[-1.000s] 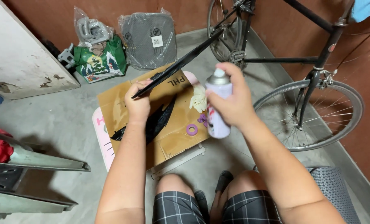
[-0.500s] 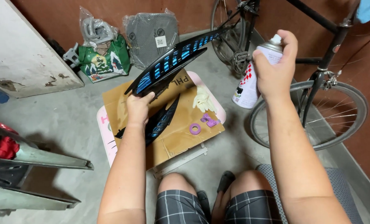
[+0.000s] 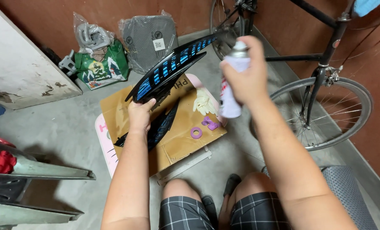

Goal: A person is inspecting and spray painting a black and blue plastic motorcycle fairing part.

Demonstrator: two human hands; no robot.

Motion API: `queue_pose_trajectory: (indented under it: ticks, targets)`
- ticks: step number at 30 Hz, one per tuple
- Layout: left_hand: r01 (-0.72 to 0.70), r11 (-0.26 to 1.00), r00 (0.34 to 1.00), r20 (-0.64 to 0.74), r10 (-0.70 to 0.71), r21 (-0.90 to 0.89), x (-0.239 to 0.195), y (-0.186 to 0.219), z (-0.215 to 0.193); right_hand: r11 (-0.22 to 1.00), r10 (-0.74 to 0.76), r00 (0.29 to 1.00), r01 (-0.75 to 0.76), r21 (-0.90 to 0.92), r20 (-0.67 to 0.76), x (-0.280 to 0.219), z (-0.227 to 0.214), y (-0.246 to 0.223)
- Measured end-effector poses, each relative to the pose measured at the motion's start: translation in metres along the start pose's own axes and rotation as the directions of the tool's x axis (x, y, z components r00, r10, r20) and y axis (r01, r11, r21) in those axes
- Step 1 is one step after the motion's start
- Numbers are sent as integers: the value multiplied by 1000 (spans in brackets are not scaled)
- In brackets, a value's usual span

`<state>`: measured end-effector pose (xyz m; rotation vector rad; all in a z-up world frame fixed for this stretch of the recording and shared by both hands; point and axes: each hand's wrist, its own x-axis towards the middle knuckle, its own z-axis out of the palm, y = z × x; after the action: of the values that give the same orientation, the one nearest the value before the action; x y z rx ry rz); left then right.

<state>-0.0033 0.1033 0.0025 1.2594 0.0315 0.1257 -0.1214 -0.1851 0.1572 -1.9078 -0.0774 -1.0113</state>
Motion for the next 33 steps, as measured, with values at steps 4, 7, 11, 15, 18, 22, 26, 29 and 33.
queue_pose_trajectory:
  ticks: [4, 7, 11, 15, 18, 22, 26, 29, 33]
  targets:
    - [9, 994, 1000, -10, -8, 105, -4, 2, 9, 993, -116, 983, 120, -20, 142, -28, 31, -15]
    - [-105, 994, 994, 21, 105, 9, 0, -6, 5, 996, -35, 980, 17, 93, 196, -45, 40, -27]
    - [-102, 994, 995, 27, 101, 35, 3, -12, 2, 995, -34, 978, 15, 96, 204, -47, 41, -27]
    - [-95, 994, 995, 23, 94, 51, -1, -8, 4, 993, -77, 988, 64, 95, 132, -29, 41, -8]
    - [16, 996, 1000, 5, -16, 88, -10, 12, 6, 999, -2, 1000, 3, 53, -18, -9, 19, 11]
    - [47, 989, 999, -33, -43, 137, -10, 12, 4, 994, 113, 977, -110, 25, -180, -4, -17, 22]
    - [37, 996, 999, -25, -35, 84, -5, 2, 1, 998, 55, 971, -53, 16, -233, -4, -39, 23]
    - [43, 999, 999, 3, -43, 13, -1, -4, 1, 999, 48, 975, -48, 8, -219, -3, -43, 16]
    - [108, 982, 994, 27, -106, -153, 2, -13, 0, 997, 25, 980, -39, -69, -196, -5, -43, 6]
